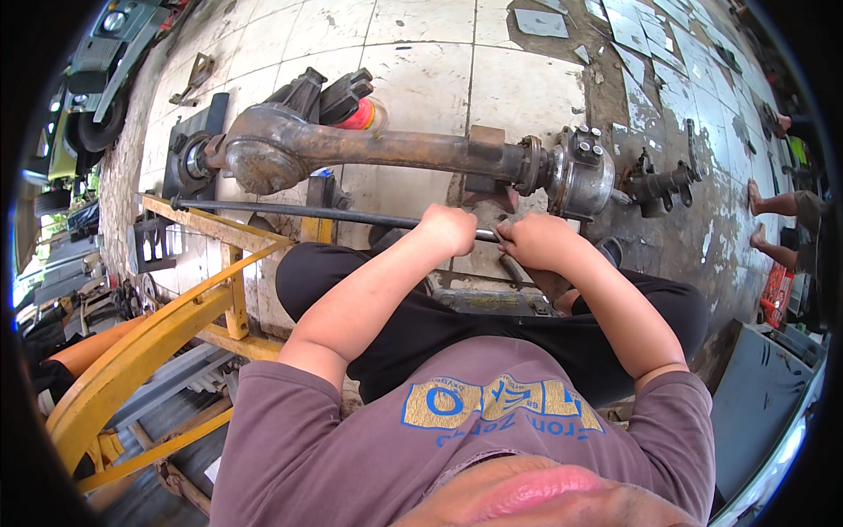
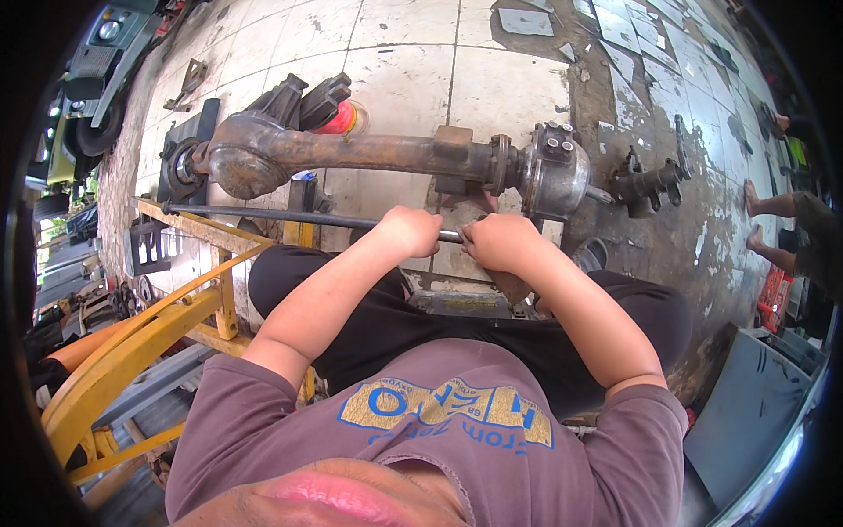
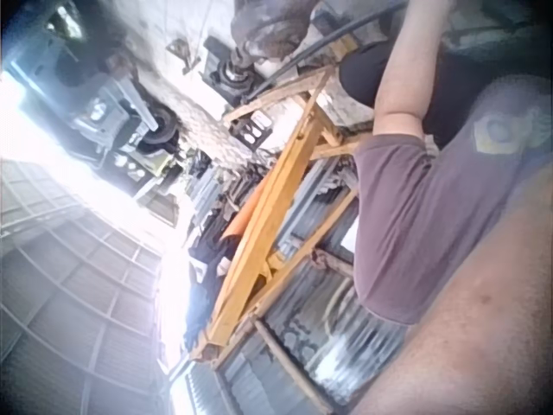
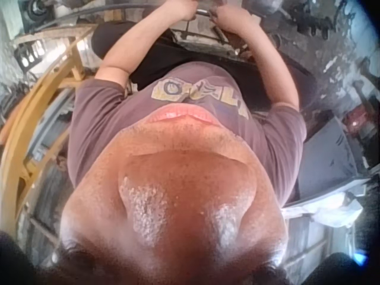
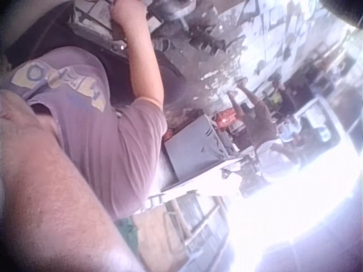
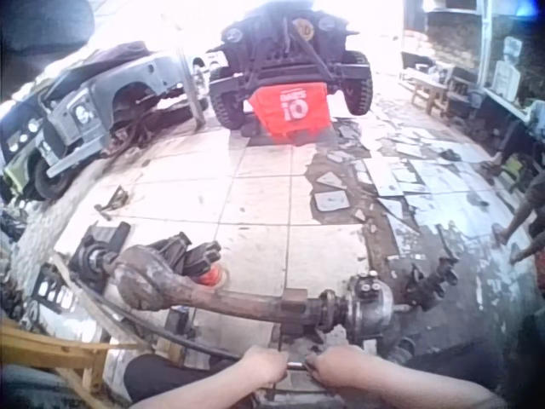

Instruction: The person sits on the floor and uses a wrench to tighten bolts on a vehicle axle assembly. The person repeatedly turns the wrench to secure the components.

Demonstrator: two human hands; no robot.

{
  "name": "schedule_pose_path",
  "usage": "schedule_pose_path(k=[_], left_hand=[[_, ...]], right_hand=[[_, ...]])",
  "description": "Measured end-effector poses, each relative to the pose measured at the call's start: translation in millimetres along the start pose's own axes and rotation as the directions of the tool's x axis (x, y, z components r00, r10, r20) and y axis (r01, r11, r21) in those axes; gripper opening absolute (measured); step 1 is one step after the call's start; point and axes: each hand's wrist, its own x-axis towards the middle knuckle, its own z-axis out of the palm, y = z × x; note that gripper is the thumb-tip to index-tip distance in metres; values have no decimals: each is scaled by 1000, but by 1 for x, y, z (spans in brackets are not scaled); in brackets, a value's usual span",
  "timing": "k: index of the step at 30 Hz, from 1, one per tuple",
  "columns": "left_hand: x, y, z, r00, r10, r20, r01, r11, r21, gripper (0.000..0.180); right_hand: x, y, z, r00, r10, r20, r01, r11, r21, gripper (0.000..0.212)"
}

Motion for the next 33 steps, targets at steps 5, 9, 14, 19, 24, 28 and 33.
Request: schedule_pose_path(k=[5,9,14,19,24,28,33], left_hand=[[1,0,0,1000,-1,-5,0,1000,-3,39],[-1,0,-1,1000,9,-8,-9,1000,-5,38],[0,0,0,1000,-4,-1,4,1000,-8,38],[5,0,3,1000,-12,-6,12,1000,-13,38],[-3,1,-4,1000,-1,0,1,1000,-15,36],[1,-1,2,1000,0,-16,0,1000,-2,38],[1,0,0,1000,8,-5,-8,1000,-2,39]], right_hand=[[8,6,1,998,26,53,-27,1000,15,34],[-1,2,0,1000,13,22,-14,999,43,34],[1,2,-5,998,0,67,-4,998,57,32],[7,12,7,999,44,23,-45,996,80,31],[-3,1,-4,1000,6,12,-7,997,79,31],[5,10,4,1000,23,19,-24,997,78,31],[1,10,6,1000,6,2,-6,996,88,32]])
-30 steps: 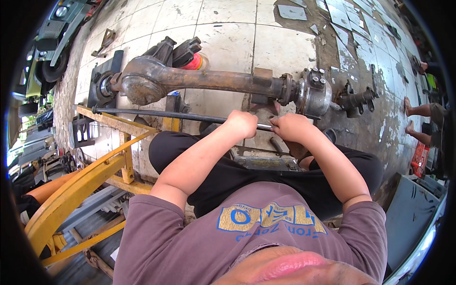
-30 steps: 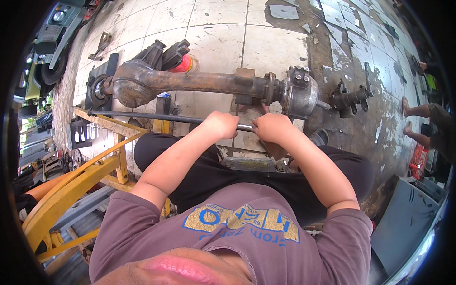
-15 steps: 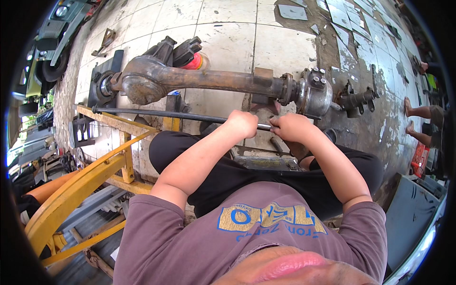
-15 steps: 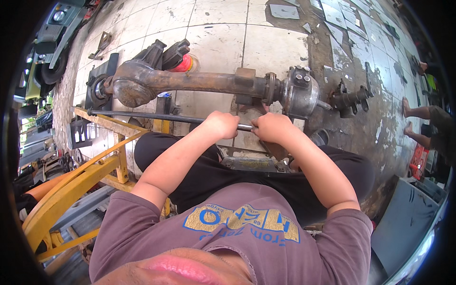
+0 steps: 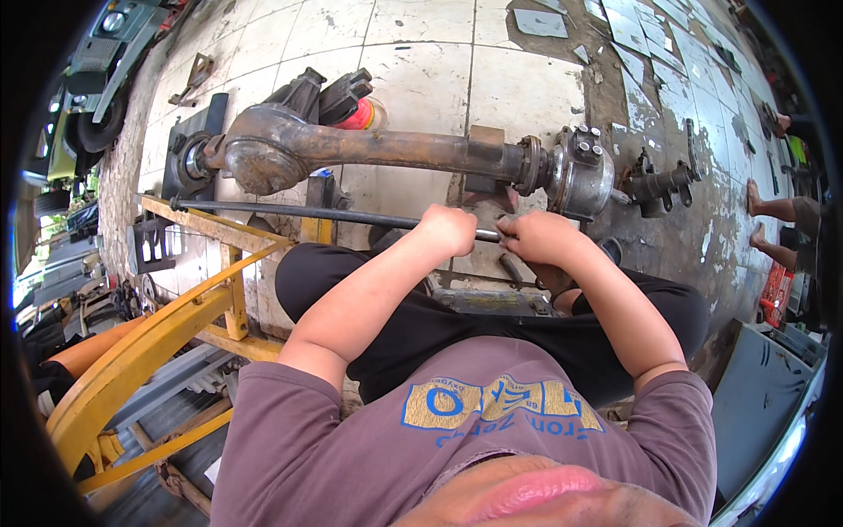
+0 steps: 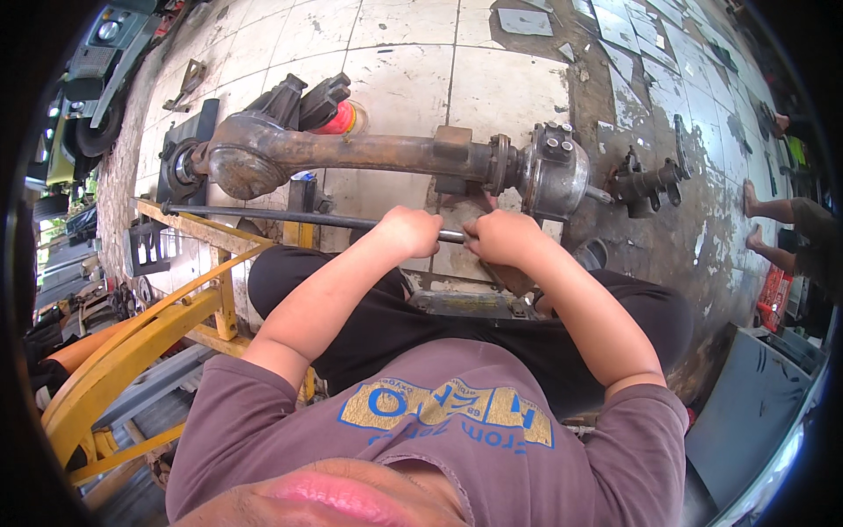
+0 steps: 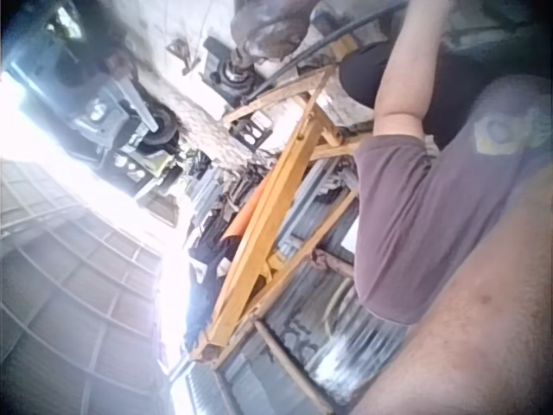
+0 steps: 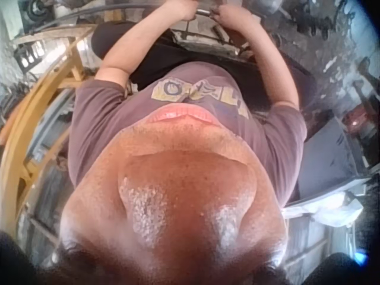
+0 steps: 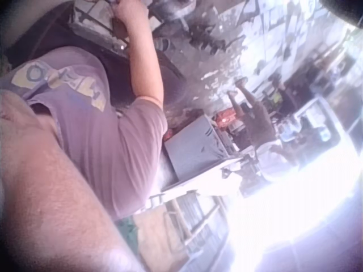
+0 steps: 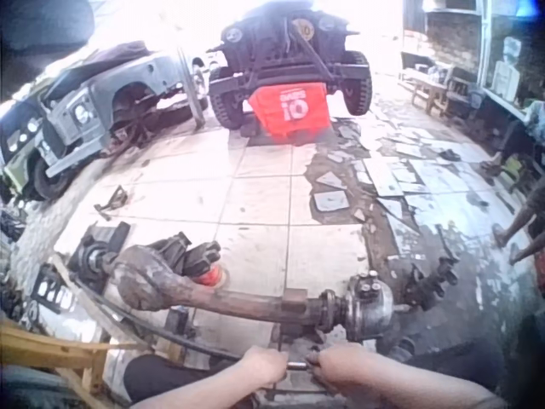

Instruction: The person sits on the floor and uses a wrench to tighten bolts on a vehicle axle assembly. The person repeatedly turns the wrench to secure the components.

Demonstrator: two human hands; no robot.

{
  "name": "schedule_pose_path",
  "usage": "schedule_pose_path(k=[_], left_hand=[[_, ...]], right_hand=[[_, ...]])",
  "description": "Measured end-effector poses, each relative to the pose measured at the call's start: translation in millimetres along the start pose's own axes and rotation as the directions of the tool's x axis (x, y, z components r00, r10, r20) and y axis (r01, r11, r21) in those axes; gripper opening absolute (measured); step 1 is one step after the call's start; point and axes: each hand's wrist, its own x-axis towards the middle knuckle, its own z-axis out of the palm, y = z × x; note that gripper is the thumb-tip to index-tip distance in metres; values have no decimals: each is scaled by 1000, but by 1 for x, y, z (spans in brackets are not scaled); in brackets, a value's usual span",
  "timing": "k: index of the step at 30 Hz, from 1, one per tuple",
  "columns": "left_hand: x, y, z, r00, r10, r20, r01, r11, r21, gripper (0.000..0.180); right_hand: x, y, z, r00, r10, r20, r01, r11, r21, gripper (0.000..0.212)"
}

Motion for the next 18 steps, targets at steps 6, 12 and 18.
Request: schedule_pose_path(k=[6,12,18], left_hand=[[-2,0,0,1000,-9,7,9,1000,8,39],[-1,0,0,1000,-9,7,9,1000,1,39],[-3,1,-2,1000,-18,13,18,1000,2,39]], right_hand=[[-3,-9,-9,1000,-15,16,15,1000,-9,33],[7,1,-2,999,1,36,0,1000,-6,32],[7,0,-3,999,20,32,-20,1000,-9,33]])
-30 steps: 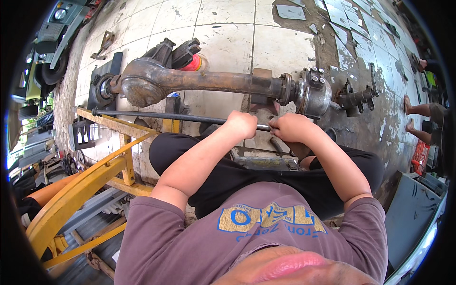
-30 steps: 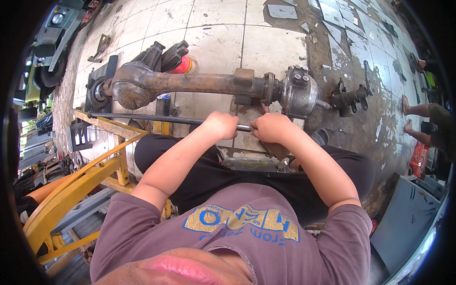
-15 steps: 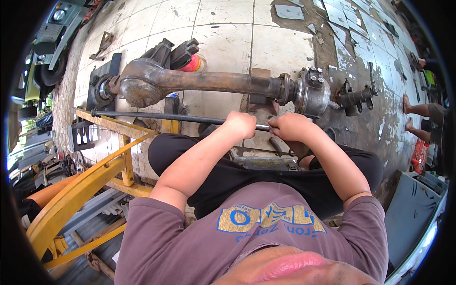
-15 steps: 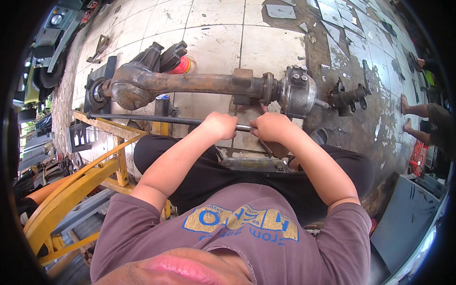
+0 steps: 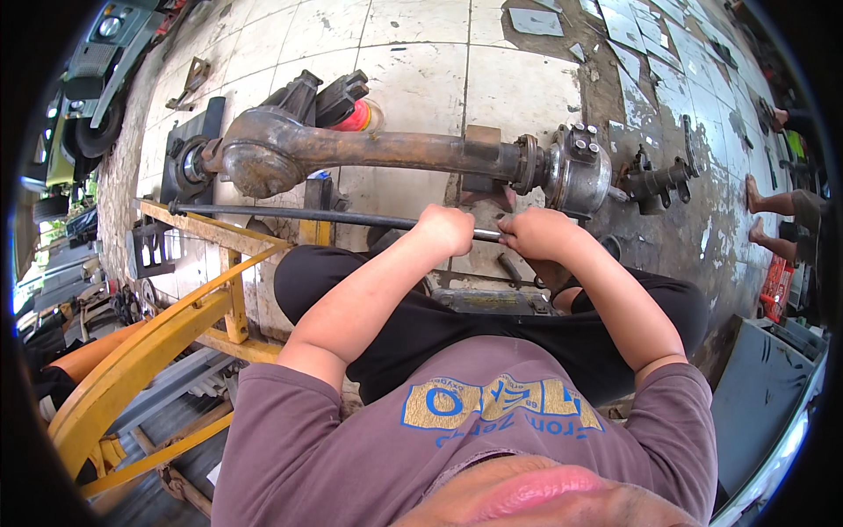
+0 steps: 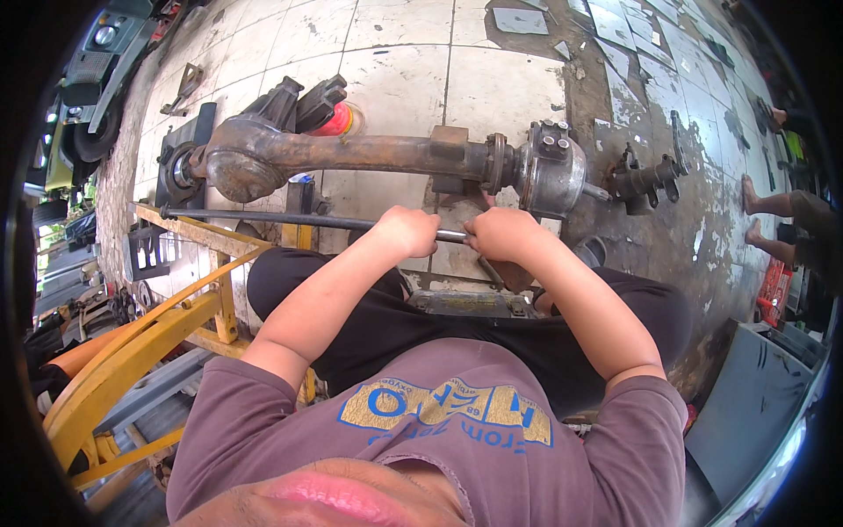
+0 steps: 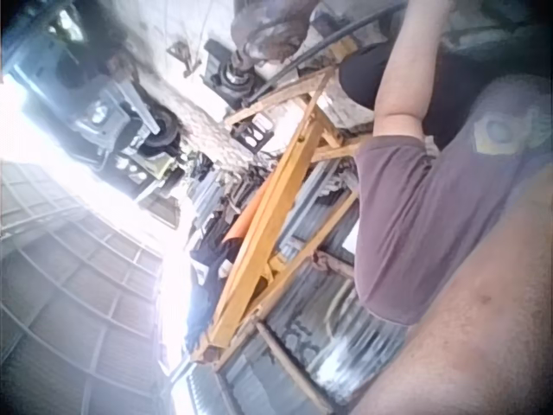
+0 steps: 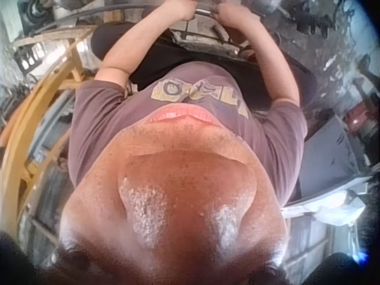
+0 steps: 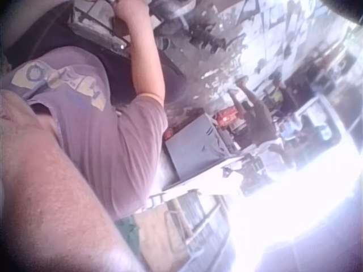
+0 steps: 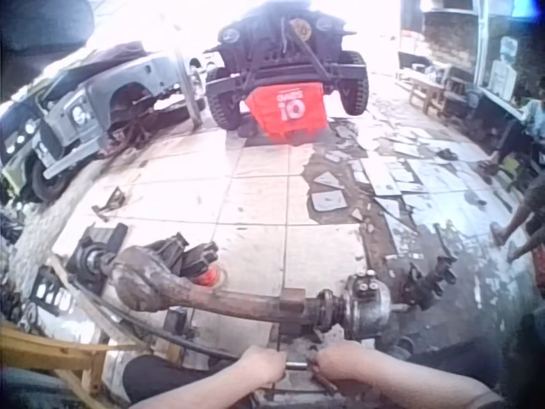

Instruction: The person sits on the floor and uses a wrench to tighten bolts on a vehicle axle assembly. The person repeatedly turns the wrench to secure the components.

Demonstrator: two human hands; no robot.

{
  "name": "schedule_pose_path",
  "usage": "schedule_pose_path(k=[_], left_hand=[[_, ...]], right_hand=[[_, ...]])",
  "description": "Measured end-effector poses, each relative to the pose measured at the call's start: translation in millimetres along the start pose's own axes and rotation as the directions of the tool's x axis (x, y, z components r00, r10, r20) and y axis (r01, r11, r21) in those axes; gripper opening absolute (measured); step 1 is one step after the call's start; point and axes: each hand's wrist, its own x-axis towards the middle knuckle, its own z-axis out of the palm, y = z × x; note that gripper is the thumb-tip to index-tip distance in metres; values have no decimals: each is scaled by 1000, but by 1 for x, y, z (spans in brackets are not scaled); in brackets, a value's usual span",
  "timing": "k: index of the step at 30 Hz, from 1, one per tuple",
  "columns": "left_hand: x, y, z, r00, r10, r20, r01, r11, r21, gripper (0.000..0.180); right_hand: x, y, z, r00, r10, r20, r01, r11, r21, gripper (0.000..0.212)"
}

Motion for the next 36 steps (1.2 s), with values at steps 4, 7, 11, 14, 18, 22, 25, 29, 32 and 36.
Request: schedule_pose_path(k=[4,7,11,14,18,22,25,29,32,36], left_hand=[[0,-1,1,1000,7,-3,-7,1000,-1,39],[4,-1,4,1000,5,-19,-5,1000,4,38],[1,0,1,1000,3,0,-3,1000,-6,35],[-4,3,-5,1000,-7,-10,7,1000,-19,32],[-6,2,-6,1000,-20,16,20,1000,-13,33],[-5,5,-8,1000,-20,0,20,999,-28,35],[-5,3,-4,999,-39,7,40,999,-32,35],[-2,2,-2,1000,-11,1,11,1000,-13,35],[-5,2,-3,1000,-13,-13,13,1000,-26,33],[-5,3,-5,1000,-12,-7,12,1000,-21,33]], right_hand=[[-2,-2,2,1000,-22,-17,22,1000,-3,33],[0,4,3,1000,-18,-10,18,1000,-7,33],[-12,-8,-6,1000,-26,8,26,1000,0,33],[3,4,0,1000,18,-19,-18,1000,23,34],[-6,-5,-6,999,-50,15,50,999,1,34],[6,13,10,1000,-8,-5,8,1000,18,34],[5,10,5,998,-58,18,57,998,16,34],[8,13,4,999,-39,23,38,999,18,34],[0,7,-2,998,-52,36,51,998,27,34],[1,5,0,1000,15,7,-15,1000,20,35]])
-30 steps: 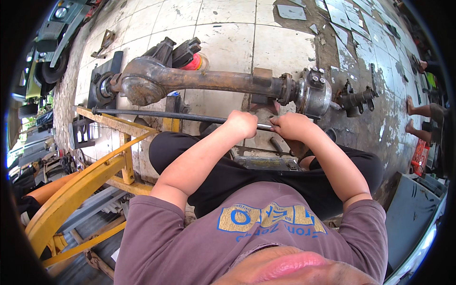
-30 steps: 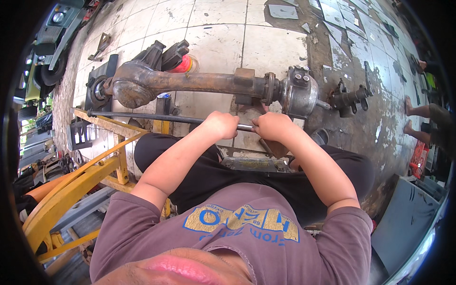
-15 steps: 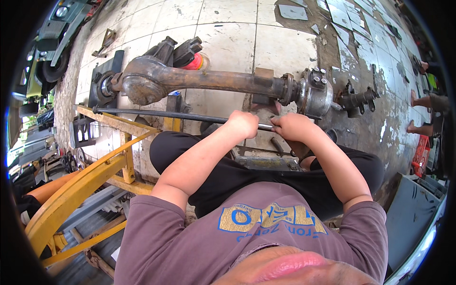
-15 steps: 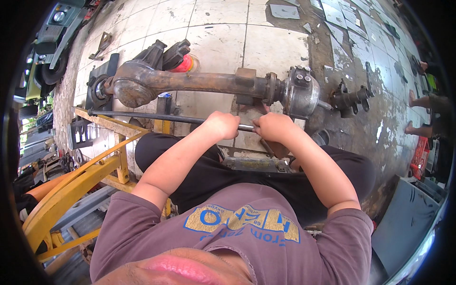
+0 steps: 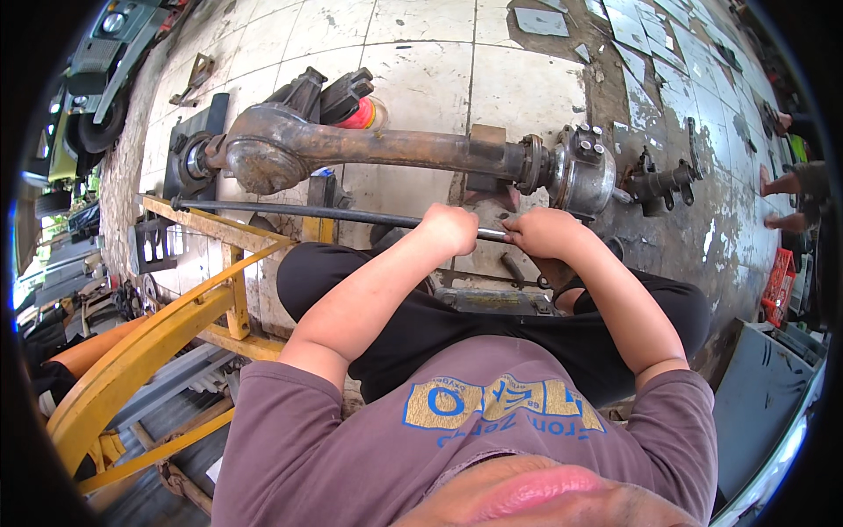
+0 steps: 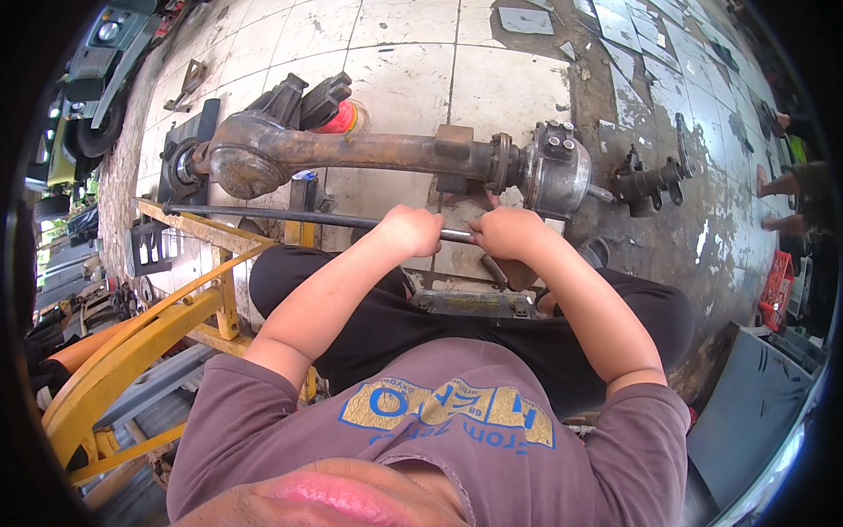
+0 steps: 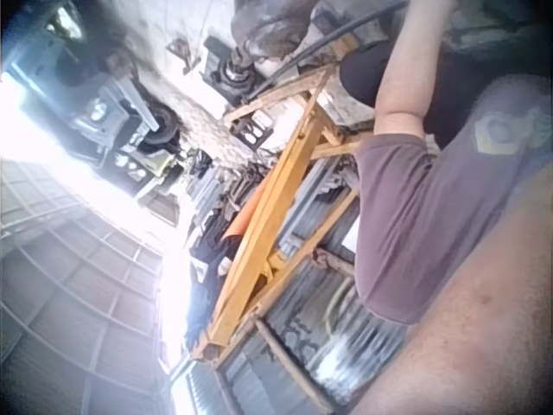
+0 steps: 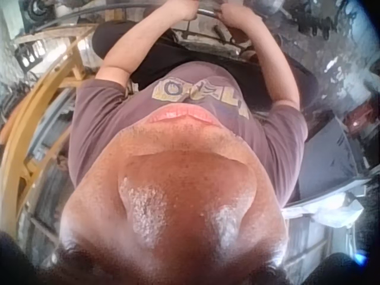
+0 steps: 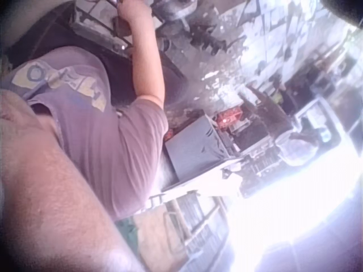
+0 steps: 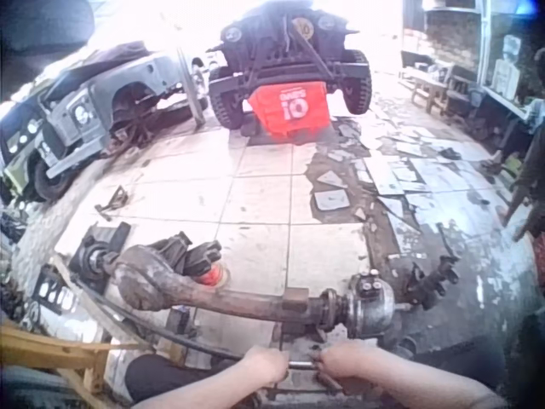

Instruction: The person sits on the floor and uses a wrench to tighten bolts on a vehicle axle assembly. The person repeatedly turns the wrench to secure the components.

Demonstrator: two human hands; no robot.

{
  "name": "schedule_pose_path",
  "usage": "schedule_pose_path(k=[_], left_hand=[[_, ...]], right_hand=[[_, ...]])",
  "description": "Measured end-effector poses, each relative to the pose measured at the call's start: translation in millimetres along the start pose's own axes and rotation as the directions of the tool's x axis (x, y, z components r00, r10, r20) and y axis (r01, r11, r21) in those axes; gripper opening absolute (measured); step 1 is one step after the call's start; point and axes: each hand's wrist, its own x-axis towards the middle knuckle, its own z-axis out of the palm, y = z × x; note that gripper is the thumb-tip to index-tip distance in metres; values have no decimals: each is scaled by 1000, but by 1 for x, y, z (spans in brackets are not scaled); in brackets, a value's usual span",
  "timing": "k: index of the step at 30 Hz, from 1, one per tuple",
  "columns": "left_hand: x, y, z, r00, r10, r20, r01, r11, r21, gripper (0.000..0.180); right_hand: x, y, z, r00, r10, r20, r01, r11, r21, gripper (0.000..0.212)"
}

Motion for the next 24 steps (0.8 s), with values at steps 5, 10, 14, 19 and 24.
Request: schedule_pose_path(k=[5,10,14,19,24], left_hand=[[0,0,1,1000,-11,10,11,1000,2,34],[-1,1,-1,1000,-7,7,7,1000,5,34],[8,-5,8,1000,22,1,-22,1000,14,39],[7,-4,8,1000,15,-12,-15,1000,18,39],[10,-5,10,1000,27,-2,-27,999,22,37]], right_hand=[[-3,-3,-1,997,-77,30,77,997,2,34],[0,2,1,999,-37,5,37,999,8,34],[-2,-4,-1,999,-34,16,33,999,10,33],[-1,1,1,994,-107,17,107,994,1,36],[2,1,2,999,-35,18,35,999,-16,36]])
